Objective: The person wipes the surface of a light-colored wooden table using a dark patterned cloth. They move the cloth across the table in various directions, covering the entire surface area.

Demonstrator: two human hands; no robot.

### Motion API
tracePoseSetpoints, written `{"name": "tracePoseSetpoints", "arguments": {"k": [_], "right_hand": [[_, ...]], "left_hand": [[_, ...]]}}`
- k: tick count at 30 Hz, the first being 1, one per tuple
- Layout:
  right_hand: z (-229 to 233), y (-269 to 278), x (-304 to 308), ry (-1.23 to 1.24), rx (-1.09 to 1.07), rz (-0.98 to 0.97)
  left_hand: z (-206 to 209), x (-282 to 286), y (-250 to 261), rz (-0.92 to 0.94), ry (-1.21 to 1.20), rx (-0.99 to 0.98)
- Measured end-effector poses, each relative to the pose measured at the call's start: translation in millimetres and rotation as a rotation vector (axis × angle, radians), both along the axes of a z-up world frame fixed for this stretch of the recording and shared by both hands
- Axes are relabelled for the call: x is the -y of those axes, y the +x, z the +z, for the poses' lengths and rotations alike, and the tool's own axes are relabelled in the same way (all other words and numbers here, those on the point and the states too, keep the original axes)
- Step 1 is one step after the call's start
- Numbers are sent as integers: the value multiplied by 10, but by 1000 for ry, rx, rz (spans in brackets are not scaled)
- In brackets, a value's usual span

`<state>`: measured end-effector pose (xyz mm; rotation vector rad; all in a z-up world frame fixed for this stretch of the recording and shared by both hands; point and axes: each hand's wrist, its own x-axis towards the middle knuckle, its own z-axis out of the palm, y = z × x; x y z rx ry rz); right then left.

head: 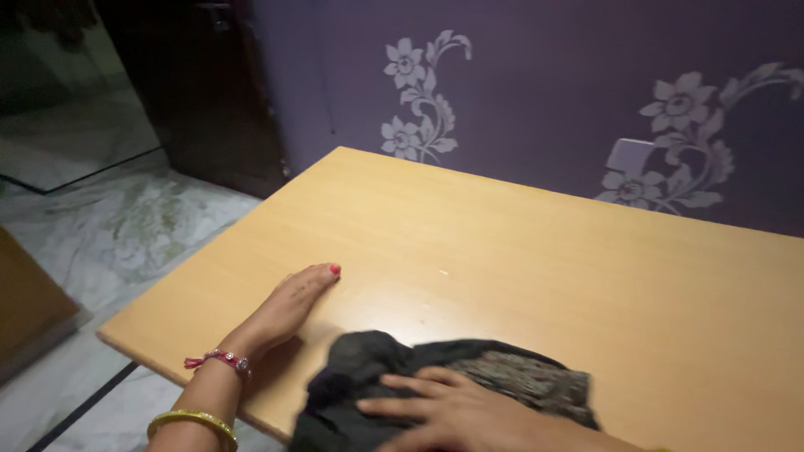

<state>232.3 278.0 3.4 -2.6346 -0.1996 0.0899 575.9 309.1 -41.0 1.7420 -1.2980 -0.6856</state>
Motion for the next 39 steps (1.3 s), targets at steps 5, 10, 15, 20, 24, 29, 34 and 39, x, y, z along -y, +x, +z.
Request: {"name": "tracePoseSetpoints", "arguments": {"k": [5, 10, 15, 20, 24, 29, 34, 39], "right_hand": [[185, 762, 50, -23, 159, -147], [4, 977, 981, -158, 187, -520], [-303, 308, 2360, -231, 175, -907], [-346, -46, 2954, -415, -19, -1270], [-218, 459, 2381, -397, 48, -1051], [-137, 1289, 933, -295, 193, -515], [-94, 1723, 289, -163, 171, -138], [-22, 1999, 1137, -142, 265, -487]], "left_hand": [[103, -190, 84, 111, -89, -136], [226, -551, 46, 383, -100, 322], [248, -815, -7, 460, -312, 683], [314, -847, -80, 610, -212, 502], [371, -860, -157, 664, -253, 492], [406, -873, -196, 694, -193, 419], [384, -885, -181, 722, -311, 445], [299, -888, -147, 900, -265, 383]]}}
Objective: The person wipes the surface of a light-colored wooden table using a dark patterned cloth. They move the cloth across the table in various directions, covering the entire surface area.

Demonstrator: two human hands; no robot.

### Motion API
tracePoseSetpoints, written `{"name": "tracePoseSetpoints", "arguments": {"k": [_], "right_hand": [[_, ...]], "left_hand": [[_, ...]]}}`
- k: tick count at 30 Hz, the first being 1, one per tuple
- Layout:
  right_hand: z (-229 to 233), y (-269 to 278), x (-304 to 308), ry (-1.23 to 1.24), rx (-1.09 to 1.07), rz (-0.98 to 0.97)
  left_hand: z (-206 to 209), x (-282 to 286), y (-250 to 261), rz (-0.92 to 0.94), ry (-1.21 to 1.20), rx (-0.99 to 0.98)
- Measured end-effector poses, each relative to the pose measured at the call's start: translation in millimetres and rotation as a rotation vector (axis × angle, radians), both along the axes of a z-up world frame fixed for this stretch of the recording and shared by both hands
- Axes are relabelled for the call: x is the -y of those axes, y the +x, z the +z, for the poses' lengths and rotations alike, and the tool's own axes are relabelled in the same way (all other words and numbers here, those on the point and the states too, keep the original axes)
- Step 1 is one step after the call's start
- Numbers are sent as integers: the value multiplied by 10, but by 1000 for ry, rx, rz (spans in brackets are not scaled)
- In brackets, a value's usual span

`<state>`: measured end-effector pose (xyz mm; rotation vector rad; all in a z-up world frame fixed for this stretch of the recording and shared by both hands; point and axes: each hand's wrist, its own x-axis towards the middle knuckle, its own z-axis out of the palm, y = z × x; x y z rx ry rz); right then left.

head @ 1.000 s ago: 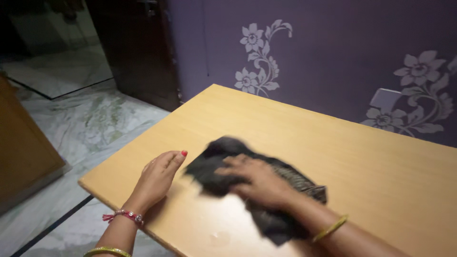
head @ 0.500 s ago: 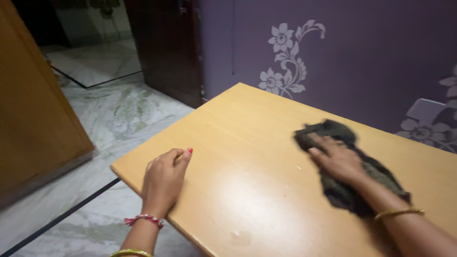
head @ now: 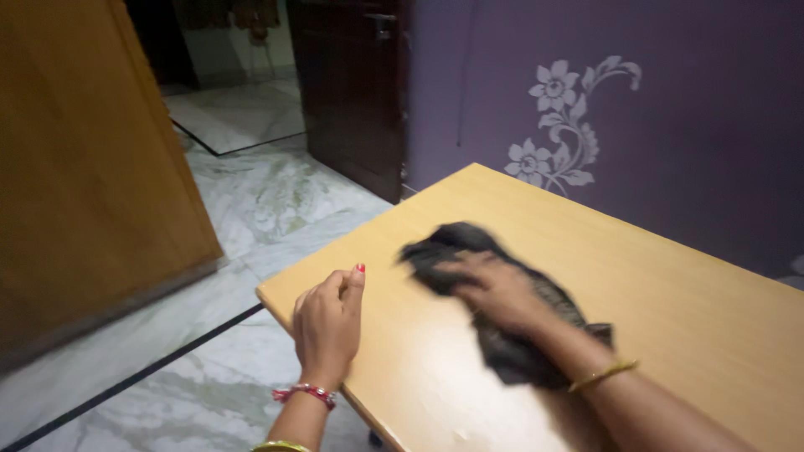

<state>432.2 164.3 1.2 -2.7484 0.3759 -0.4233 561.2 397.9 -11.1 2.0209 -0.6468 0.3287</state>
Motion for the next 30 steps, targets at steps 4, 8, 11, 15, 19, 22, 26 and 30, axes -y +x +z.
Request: {"name": "tracePoseSetpoints", "arguments": {"k": [4, 8, 11, 15, 19, 22, 26, 30], "right_hand": [[14, 214, 497, -101, -169, -334], [-121, 421, 41, -154, -78, -22], [-206, 507, -449, -119, -94, 312], [3, 725, -388, -7, -39, 412], [80, 987, -283, -109, -124, 31], [-69, 1037, -489, -125, -45, 263], [-226, 1207, -1005, -83, -73, 589], [-228, 1583, -1196, -58, -11, 715]], "left_hand": [[-39, 35, 61, 65, -99, 116], [-61, 57, 61, 106, -137, 146], [-61, 49, 62, 113, -166, 133], [-93, 54, 68, 137, -179, 121], [-129, 56, 112, 202, -259, 174], [-171, 64, 100, 240, -377, 171], [-172, 5, 10, 289, -508, 165], [-167, -27, -52, 309, -469, 316]]}}
